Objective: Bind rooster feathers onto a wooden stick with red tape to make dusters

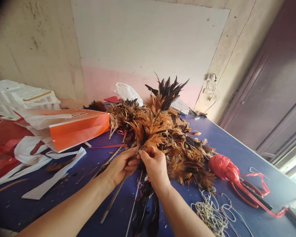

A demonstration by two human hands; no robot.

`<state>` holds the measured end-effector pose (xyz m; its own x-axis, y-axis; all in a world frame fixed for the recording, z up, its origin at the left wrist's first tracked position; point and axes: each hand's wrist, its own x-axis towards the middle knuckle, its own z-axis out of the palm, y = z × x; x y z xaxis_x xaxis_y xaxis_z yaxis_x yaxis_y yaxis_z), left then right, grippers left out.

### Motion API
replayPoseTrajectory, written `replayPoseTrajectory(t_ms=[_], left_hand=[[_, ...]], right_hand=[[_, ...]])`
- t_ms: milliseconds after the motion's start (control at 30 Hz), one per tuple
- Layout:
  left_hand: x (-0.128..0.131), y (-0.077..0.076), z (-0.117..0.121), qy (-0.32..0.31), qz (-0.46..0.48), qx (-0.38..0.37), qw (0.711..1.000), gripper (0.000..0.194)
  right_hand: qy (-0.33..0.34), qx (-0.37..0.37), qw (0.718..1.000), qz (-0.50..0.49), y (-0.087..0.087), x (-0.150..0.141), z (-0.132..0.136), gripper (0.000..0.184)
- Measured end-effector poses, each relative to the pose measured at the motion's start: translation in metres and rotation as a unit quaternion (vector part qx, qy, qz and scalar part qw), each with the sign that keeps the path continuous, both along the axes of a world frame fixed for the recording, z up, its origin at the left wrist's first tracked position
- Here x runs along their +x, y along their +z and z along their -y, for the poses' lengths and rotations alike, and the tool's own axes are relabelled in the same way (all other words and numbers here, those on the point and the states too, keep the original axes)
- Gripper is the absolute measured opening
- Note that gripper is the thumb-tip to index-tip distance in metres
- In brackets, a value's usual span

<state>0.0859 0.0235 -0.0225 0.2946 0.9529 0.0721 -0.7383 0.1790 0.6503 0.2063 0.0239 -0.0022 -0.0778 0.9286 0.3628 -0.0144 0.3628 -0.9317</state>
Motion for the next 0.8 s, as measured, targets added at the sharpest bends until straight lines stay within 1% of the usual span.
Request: replayPoseTrajectory(t_ms=[100, 167, 233, 300, 367, 400, 467, 533, 633, 700, 800], left_hand=[[0.002, 0.003, 0.003, 0.025, -0.028, 0.01, 0.999, 0.018], [0.003, 0.004, 0.005, 0.038, -0.041, 0.012, 0.998, 0.02], [0.003, 0.003, 0.004, 0.041, -0.044, 0.009, 0.998, 0.021], [0.002, 0.002, 0.003, 0.038, -0.039, 0.007, 0.999, 0.021], [0.001, 0.0, 0.001, 0.038, -0.036, 0.007, 0.999, 0.02], [0.001, 0.0, 0.001, 0.04, -0.037, 0.009, 0.998, 0.02], [0.001, 0.0, 0.001, 0.046, -0.044, 0.012, 0.998, 0.021], [0.002, 0.001, 0.003, 0.052, -0.052, 0.017, 0.997, 0.021], [0.004, 0.004, 0.006, 0.064, -0.066, 0.026, 0.995, 0.021], [0.006, 0.005, 0.008, 0.071, -0.079, 0.029, 0.994, 0.022], [0.007, 0.006, 0.009, 0.084, -0.093, 0.031, 0.992, 0.024]], right_hand=[[0.013, -0.007, 1.0, -0.007, -0.003, 0.0, -0.002, 0.019], [0.007, -0.01, 1.0, -0.002, -0.004, 0.0, -0.002, 0.02], [-0.023, 0.013, 0.999, 0.02, -0.005, 0.0, 0.001, 0.022], [-0.069, 0.062, 0.994, 0.059, -0.005, -0.002, 0.006, 0.023], [-0.103, 0.102, 0.985, 0.095, -0.004, -0.003, 0.011, 0.022], [-0.112, 0.109, 0.982, 0.103, -0.004, -0.004, 0.013, 0.02], [-0.111, 0.094, 0.985, 0.095, -0.005, -0.005, 0.013, 0.019], [-0.1, 0.053, 0.991, 0.072, -0.008, -0.006, 0.01, 0.02], [-0.106, 0.006, 0.993, 0.048, -0.011, -0.005, 0.004, 0.022], [-0.114, 0.005, 0.993, 0.041, -0.012, -0.005, 0.002, 0.022], [-0.09, 0.002, 0.996, 0.026, -0.011, -0.005, 0.0, 0.021]])
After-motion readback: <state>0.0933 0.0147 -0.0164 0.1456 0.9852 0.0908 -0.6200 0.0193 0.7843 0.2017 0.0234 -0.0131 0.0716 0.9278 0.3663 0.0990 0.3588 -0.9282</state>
